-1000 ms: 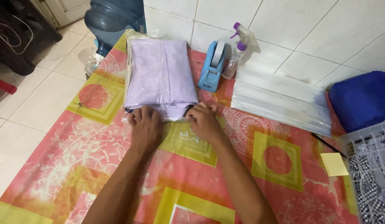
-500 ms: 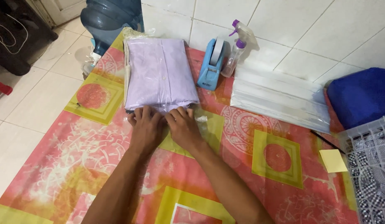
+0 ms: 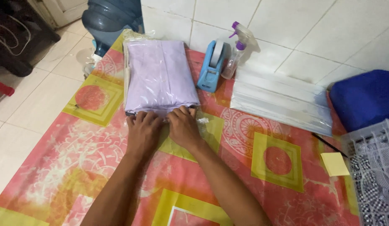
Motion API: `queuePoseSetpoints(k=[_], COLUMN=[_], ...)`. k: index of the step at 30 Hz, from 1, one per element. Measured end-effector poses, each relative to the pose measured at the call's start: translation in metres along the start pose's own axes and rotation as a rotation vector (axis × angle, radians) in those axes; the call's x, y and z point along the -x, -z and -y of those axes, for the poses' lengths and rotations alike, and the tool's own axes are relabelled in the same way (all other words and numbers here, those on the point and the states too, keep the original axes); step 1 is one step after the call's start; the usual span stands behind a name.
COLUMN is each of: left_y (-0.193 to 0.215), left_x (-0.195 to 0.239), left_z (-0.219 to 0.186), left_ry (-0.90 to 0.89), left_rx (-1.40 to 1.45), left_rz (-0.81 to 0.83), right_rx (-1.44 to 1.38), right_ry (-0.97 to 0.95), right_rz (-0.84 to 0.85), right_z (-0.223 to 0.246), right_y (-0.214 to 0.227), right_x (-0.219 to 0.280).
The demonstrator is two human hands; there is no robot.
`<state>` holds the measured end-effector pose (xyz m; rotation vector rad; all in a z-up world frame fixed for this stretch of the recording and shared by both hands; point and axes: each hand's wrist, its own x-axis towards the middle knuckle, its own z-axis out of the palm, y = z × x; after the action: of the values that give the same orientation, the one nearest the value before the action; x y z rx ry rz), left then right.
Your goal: Packaging a folded shirt into a plastic bag and writing a note on a sticky pad.
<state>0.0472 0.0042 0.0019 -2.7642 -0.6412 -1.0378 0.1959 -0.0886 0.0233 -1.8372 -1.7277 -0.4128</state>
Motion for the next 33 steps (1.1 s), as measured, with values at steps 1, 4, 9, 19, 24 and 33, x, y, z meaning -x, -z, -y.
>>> queuePoseSetpoints(k=[1, 4, 9, 19, 24, 33], left_y=[0.002, 0.004, 0.000, -0.011, -0.014, -0.013], left_x=[-0.002, -0.005, -0.003, -0.003, -0.004, -0.007], left_z=[0.000, 0.000, -0.001, 0.001, 0.002, 0.003], left_ry=[-0.008, -0.005, 0.058, 0.082, 0.075, 0.102], left_rx=[0.005, 0.031, 0.008, 0.085, 0.070, 0.145], left_rz=[-0.001, 0.018, -0.109, -0.115, -0.164, -0.129], right_rx=[0.006, -0.043, 0.008, -0.144, -0.291, -0.747], right_ry=[-0.007, -0.063, 0.106, -0.673, -1.148, -1.247], right_rz=[-0.003, 0.023, -0.282, -0.586, -0.270, -0.512], right_z=[0.002, 0.002, 0.007, -0.132, -0.170, -0.154], right_y=[0.002, -0.001, 0.019, 0.029, 0.042, 0.033], right_x=[0.000, 0.003, 0.001, -0.028, -0.069, -0.104])
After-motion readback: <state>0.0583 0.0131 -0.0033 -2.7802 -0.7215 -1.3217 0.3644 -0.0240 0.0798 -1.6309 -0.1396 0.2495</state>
